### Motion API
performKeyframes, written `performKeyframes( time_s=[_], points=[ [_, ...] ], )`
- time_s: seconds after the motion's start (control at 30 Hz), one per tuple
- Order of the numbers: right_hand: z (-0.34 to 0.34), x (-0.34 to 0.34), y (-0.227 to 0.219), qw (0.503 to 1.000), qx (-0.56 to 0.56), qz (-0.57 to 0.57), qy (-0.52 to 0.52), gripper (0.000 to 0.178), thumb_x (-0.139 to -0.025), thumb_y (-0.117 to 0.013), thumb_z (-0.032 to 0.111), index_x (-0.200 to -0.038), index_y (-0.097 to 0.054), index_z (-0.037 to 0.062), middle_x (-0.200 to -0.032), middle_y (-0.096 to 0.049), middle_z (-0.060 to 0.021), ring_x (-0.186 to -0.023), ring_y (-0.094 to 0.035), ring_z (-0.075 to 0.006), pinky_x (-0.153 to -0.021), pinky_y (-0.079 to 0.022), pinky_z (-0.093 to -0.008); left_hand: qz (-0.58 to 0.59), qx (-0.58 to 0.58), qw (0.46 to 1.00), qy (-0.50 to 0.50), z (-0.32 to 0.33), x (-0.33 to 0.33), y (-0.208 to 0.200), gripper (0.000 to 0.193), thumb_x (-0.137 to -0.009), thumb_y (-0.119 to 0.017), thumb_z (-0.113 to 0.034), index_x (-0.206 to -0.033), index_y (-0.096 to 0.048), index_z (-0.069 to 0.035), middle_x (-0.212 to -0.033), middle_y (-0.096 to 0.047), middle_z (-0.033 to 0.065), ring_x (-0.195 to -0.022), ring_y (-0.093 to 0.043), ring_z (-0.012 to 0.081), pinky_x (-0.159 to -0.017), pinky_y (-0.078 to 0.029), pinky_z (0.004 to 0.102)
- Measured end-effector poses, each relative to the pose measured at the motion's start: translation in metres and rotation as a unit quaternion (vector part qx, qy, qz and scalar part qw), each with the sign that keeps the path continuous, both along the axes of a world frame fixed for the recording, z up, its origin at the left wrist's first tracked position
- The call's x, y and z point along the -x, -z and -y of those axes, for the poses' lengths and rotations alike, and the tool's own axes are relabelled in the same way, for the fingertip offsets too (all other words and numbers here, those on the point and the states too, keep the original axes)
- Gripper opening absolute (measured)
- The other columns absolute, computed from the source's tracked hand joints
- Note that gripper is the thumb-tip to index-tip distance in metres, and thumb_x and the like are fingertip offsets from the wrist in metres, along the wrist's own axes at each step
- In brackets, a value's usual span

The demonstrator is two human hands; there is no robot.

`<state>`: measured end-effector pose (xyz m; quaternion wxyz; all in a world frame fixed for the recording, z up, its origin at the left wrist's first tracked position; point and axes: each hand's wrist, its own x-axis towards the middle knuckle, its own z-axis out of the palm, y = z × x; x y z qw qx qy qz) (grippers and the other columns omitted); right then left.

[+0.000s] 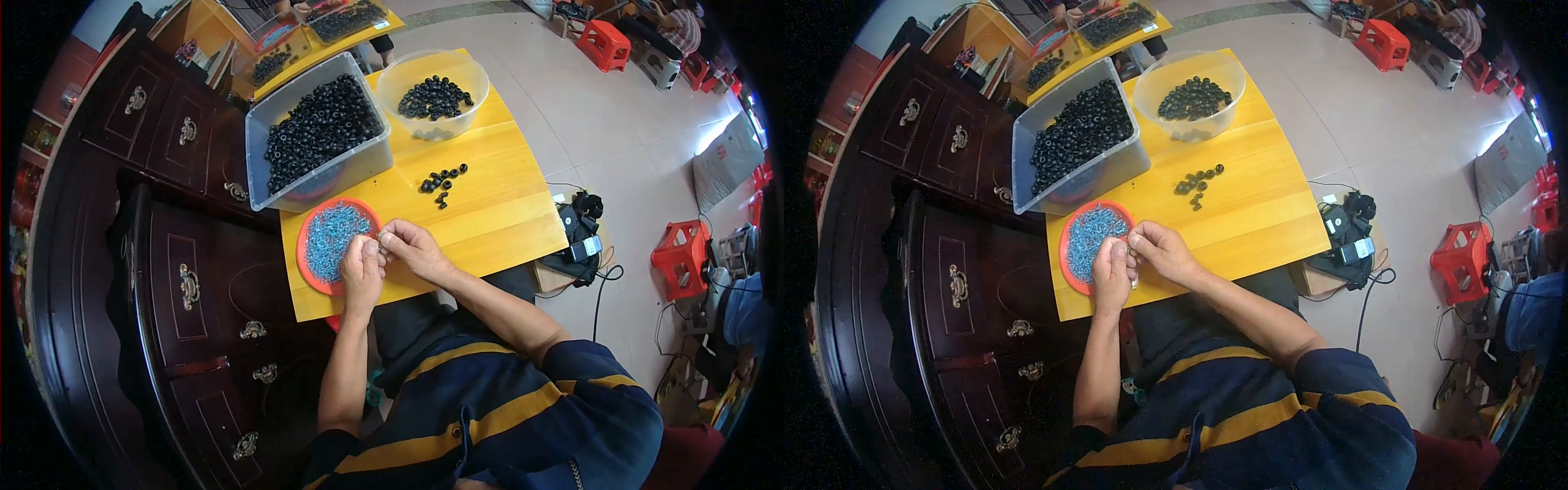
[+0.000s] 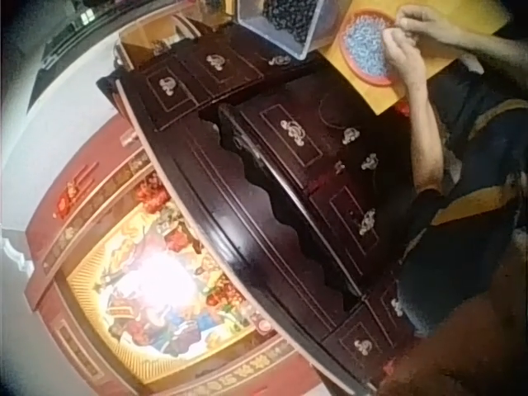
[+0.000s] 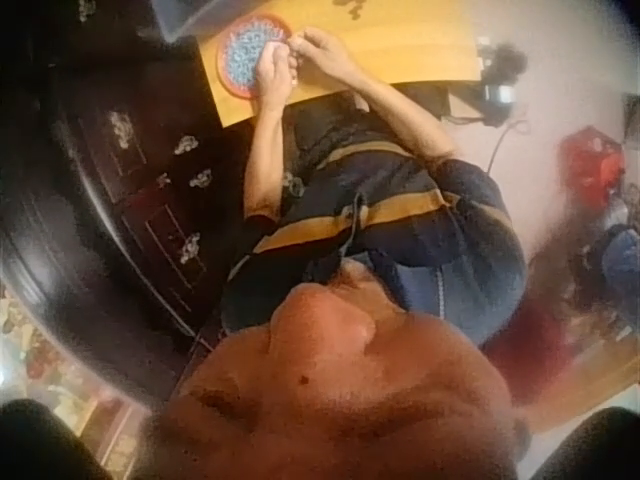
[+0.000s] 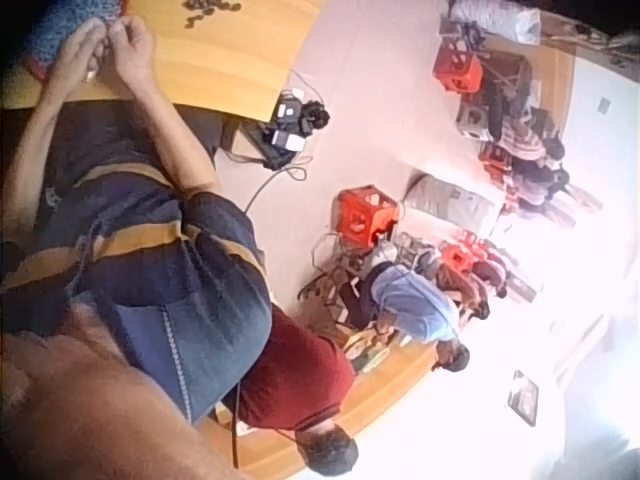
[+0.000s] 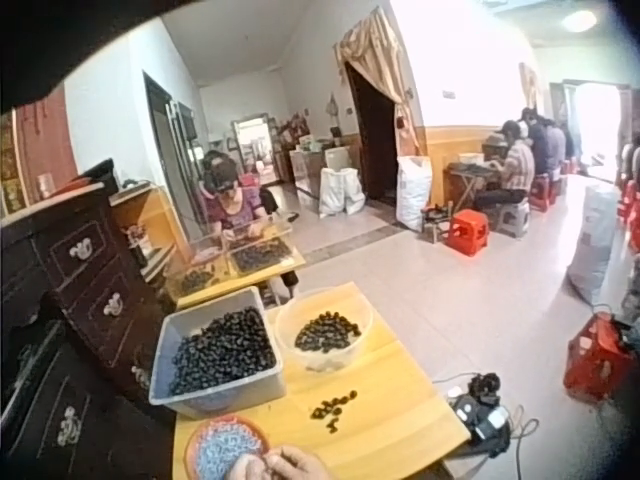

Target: The person assembles small black plastic components with blue studs by hand.

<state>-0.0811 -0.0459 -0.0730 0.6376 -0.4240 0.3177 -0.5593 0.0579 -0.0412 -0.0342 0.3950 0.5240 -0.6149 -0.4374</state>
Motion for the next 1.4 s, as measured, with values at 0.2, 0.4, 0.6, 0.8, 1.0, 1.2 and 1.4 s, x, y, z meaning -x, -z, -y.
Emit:
performKeyframes(
  time_s=[0.2, 0.4, 0.6, 0.8, 1.0, 1.2, 1.4],
  points=[
    [0.015, -0.011, -0.001, 0.999, 0.011, -0.040, 0.006, 0.017, -0.103, -0.054, 0.019, -0.096, -0.057, 0.0035, -0.082, -0.058, 0.0015, -0.074, -0.055, -0.0072, -0.069, -0.048, -0.0233, -0.069, -0.028, 0.996, -0.048, 0.006, -0.025, 0.008, 0.027, -0.105, -0.047, -0.023, -0.086, -0.054, -0.005, -0.068, -0.053, -0.0009, -0.054, -0.048, 0.0058, -0.050, -0.041, 0.0225],
    [0.016, -0.003, 0.002, 0.998, -0.008, -0.055, 0.019, 0.020, -0.103, -0.055, 0.023, -0.098, -0.059, 0.0034, -0.084, -0.060, 0.0013, -0.077, -0.056, -0.0068, -0.072, -0.048, -0.0235, -0.055, -0.033, 0.996, -0.065, 0.011, -0.040, 0.009, 0.022, -0.103, -0.049, -0.020, -0.088, -0.055, -0.005, -0.069, -0.053, -0.0012, -0.054, -0.047, 0.0051, -0.050, -0.041, 0.0217],
    [0.015, 0.000, 0.003, 0.999, -0.019, -0.043, 0.027, 0.017, -0.102, -0.058, 0.022, -0.097, -0.059, 0.0059, -0.083, -0.059, 0.0025, -0.075, -0.054, -0.0063, -0.071, -0.046, -0.0233, -0.007, 0.018, 0.996, -0.083, 0.016, -0.050, 0.011, 0.014, -0.101, -0.054, -0.013, -0.089, -0.056, -0.004, -0.071, -0.057, 0.0002, -0.057, -0.050, 0.0050, -0.051, -0.042, 0.0219],
    [0.012, 0.021, 0.007, 0.998, -0.022, -0.039, 0.037, 0.014, -0.100, -0.060, 0.019, -0.097, -0.059, 0.0058, -0.082, -0.059, 0.0028, -0.075, -0.054, -0.0061, -0.070, -0.046, -0.0229, -0.054, -0.036, 0.996, -0.066, 0.015, -0.049, 0.007, 0.012, -0.099, -0.058, -0.013, -0.098, -0.062, -0.002, -0.078, -0.062, 0.0005, -0.061, -0.054, 0.0052, -0.056, -0.045, 0.0206],
    [0.022, 0.080, 0.006, 0.979, 0.038, -0.115, 0.164, 0.011, -0.098, -0.063, 0.015, -0.094, -0.060, 0.0045, -0.081, -0.058, 0.0045, -0.073, -0.055, -0.0057, -0.067, -0.046, -0.0231, -0.102, -0.072, 0.992, -0.027, 0.011, -0.035, -0.004, 0.012, -0.099, -0.059, -0.014, -0.100, -0.064, -0.004, -0.082, -0.065, 0.0012, -0.061, -0.054, 0.0040, -0.056, -0.045, 0.0192],
    [0.033, 0.157, -0.012, 0.789, 0.064, -0.523, 0.318, 0.012, -0.086, -0.071, 0.017, -0.088, -0.068, 0.0058, -0.079, -0.067, -0.0096, -0.066, -0.065, -0.0202, -0.064, -0.053, -0.0336, -0.167, -0.102, 0.981, 0.020, 0.000, -0.019, -0.004, 0.011, -0.100, -0.058, -0.015, -0.102, -0.063, -0.005, -0.081, -0.064, -0.0002, -0.060, -0.054, 0.0020, -0.055, -0.043, 0.0176],
    [0.039, 0.165, 0.004, 0.737, 0.083, -0.614, 0.271, 0.010, -0.081, -0.068, 0.019, -0.086, -0.069, 0.0096, -0.083, -0.066, -0.0120, -0.077, -0.066, -0.0330, -0.068, -0.053, -0.0435, -0.161, -0.134, 0.977, 0.045, -0.005, -0.001, 0.004, 0.012, -0.099, -0.059, -0.016, -0.102, -0.063, -0.005, -0.081, -0.063, -0.0007, -0.061, -0.054, 0.0021, -0.057, -0.044, 0.0169]
  ],
)
